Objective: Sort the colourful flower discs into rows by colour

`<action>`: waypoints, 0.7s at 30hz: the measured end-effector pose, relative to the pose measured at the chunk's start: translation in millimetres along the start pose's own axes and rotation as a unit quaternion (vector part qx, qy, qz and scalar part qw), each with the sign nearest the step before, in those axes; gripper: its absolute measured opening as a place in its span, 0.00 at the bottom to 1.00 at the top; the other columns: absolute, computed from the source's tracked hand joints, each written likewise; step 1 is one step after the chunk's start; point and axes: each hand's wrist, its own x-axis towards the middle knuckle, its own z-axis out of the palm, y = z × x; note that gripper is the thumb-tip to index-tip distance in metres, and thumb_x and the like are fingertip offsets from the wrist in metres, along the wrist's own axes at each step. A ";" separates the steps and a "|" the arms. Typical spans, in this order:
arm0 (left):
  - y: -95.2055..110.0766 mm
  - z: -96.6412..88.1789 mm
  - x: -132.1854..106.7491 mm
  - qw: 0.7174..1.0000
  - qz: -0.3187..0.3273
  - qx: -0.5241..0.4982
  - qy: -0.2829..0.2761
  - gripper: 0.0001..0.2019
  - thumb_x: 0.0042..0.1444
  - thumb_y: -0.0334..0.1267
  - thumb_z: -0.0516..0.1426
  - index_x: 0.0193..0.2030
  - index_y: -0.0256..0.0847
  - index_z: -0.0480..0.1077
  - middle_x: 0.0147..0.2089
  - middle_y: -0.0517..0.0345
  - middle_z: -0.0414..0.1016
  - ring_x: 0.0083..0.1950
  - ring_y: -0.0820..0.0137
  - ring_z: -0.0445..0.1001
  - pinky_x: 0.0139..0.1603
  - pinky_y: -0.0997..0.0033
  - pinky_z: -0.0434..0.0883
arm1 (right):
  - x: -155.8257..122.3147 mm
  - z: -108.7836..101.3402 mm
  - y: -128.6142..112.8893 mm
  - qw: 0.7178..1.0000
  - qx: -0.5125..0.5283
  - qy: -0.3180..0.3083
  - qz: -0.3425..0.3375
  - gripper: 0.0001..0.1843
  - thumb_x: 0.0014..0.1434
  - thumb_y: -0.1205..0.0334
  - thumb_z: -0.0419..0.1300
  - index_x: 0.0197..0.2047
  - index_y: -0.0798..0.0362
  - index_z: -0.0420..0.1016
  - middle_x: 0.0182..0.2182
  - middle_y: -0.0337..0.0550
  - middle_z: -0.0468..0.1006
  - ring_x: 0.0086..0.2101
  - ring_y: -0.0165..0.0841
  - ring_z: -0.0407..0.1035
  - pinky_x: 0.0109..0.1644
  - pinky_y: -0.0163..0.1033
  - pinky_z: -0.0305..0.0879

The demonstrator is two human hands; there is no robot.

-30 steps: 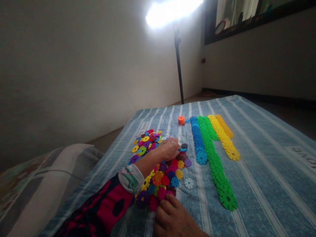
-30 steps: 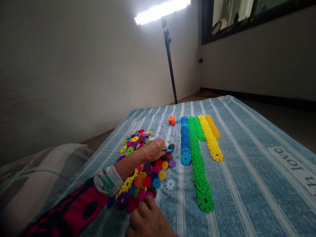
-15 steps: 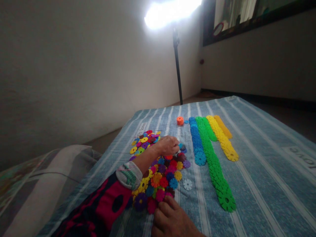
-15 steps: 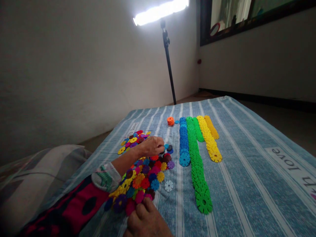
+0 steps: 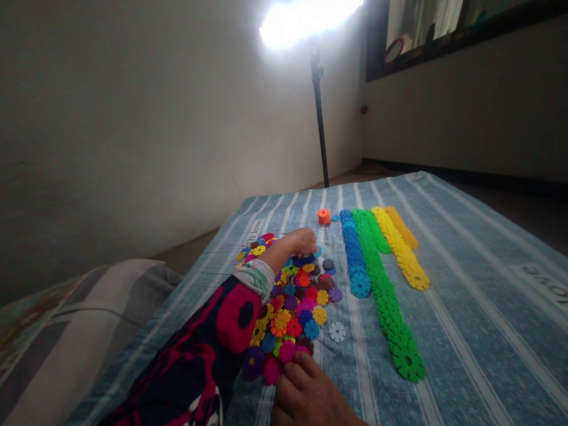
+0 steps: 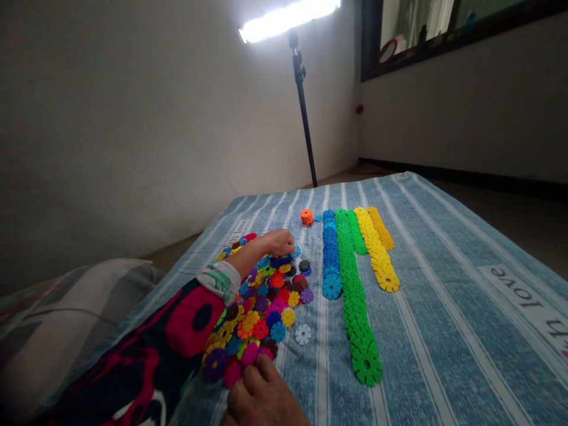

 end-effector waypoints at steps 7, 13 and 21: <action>-4.3 2.6 -0.6 0.997 0.003 0.046 0.058 0.11 0.50 0.38 0.58 0.37 0.37 0.78 0.27 0.55 0.78 0.31 0.68 0.75 0.30 0.75 0.65 | 2.8 1.1 4.7 0.999 0.000 0.029 -0.016 0.14 0.61 0.60 0.56 0.24 0.52 0.67 0.24 0.40 0.68 0.28 0.33 0.60 0.40 0.44 0.64; -4.6 13.3 -0.3 0.992 0.032 0.087 0.088 0.25 0.46 0.38 0.62 0.53 0.42 0.74 0.49 0.54 0.79 0.46 0.66 0.76 0.40 0.77 0.69 | -6.9 8.7 2.8 0.999 0.006 -0.027 -0.023 0.13 0.61 0.57 0.56 0.26 0.50 0.68 0.26 0.42 0.71 0.32 0.35 0.63 0.42 0.47 0.65; 0.1 10.5 17.4 0.991 0.060 0.118 0.035 0.12 0.43 0.35 0.61 0.37 0.39 0.79 0.33 0.58 0.80 0.34 0.69 0.74 0.29 0.77 0.64 | -19.5 25.4 4.6 0.998 0.012 -0.069 -0.001 0.16 0.65 0.54 0.51 0.32 0.53 0.72 0.23 0.40 0.69 0.28 0.33 0.62 0.44 0.44 0.67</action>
